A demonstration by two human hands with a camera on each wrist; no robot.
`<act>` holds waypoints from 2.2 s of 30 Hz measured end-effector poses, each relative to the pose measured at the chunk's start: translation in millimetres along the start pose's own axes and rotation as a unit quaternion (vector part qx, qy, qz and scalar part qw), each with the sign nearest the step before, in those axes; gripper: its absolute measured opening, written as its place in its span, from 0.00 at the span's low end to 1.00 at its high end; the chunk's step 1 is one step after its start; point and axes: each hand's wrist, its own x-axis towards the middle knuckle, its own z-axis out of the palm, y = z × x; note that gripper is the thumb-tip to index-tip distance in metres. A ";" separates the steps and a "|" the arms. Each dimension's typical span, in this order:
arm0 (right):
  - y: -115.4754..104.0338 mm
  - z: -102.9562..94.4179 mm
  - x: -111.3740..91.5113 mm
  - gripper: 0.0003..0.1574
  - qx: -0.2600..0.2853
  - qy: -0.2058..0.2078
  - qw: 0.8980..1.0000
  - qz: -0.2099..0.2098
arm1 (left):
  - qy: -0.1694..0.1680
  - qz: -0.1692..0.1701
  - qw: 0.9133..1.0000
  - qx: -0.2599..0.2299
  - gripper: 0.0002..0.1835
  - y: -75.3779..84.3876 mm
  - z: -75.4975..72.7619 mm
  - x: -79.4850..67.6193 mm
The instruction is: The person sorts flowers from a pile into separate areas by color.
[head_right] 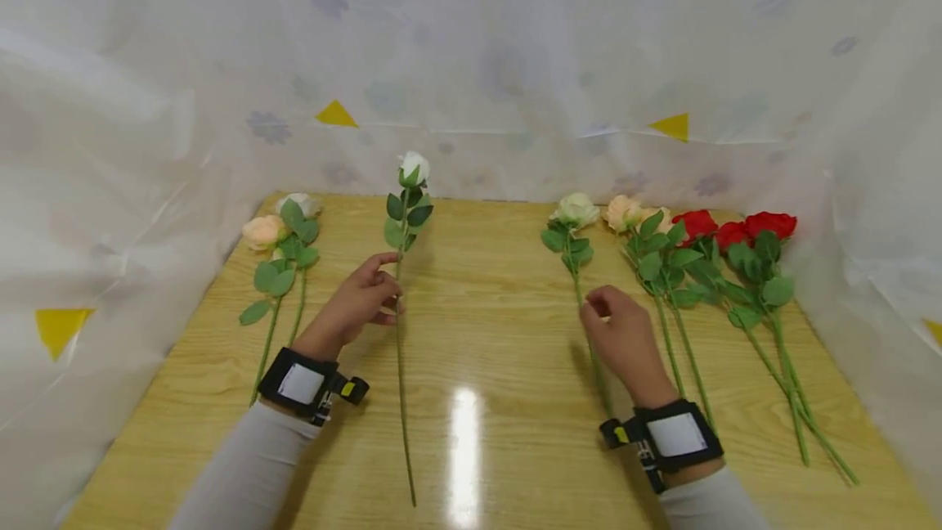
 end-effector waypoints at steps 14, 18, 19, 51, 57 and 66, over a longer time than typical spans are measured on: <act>-102.4 102.8 2.8 0.20 0.277 -0.183 0.941 0.069 | 0.022 0.034 0.998 -0.041 0.25 3.0 27.5 3.2; -118.5 115.7 0.5 0.21 0.295 -0.188 0.935 0.058 | 0.033 0.052 0.998 -0.031 0.26 8.3 31.8 6.3; -121.9 117.1 0.3 0.20 0.298 -0.185 0.935 0.053 | 0.036 0.057 0.997 -0.028 0.26 9.6 33.2 7.0; -94.2 80.0 18.6 0.15 0.205 -0.146 0.965 0.077 | -0.028 0.049 0.993 0.107 0.23 -3.0 27.0 7.0; -45.6 41.5 28.7 0.21 0.170 -0.133 0.970 0.112 | -0.010 0.019 0.988 0.156 0.25 -22.5 -20.4 -4.1; 14.1 0.0 18.8 0.25 0.106 -0.114 0.977 0.148 | 0.125 0.046 0.896 0.423 0.24 -24.2 -69.1 -26.2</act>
